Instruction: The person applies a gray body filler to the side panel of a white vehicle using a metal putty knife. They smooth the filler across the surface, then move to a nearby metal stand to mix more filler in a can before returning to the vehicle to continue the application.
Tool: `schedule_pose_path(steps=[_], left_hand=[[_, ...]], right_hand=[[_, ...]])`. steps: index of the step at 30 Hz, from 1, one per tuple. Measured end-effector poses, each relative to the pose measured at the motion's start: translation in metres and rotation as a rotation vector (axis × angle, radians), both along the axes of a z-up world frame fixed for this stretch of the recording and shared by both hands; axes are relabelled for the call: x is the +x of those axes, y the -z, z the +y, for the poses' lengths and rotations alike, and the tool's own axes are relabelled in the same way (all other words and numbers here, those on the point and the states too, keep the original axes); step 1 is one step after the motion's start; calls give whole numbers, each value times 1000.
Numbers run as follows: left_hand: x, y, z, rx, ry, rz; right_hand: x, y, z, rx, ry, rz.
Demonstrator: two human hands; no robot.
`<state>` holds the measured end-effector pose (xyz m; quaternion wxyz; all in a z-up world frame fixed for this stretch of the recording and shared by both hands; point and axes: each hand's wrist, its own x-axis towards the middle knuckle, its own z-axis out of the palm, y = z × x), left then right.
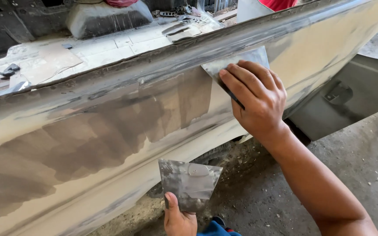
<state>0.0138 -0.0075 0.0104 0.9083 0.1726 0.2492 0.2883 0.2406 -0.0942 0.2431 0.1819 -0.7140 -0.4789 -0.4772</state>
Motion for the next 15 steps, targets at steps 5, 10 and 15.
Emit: schedule_pose_path(steps=[5, 10, 15], left_hand=[[2, 5, -1, 38, -16, 18], [9, 9, 5, -29, -71, 74], [11, 10, 3, -9, -120, 56]], right_hand=[[20, 37, 6, 0, -2, 3], [44, 133, 7, 43, -34, -34], [9, 157, -10, -69, -67, 118]])
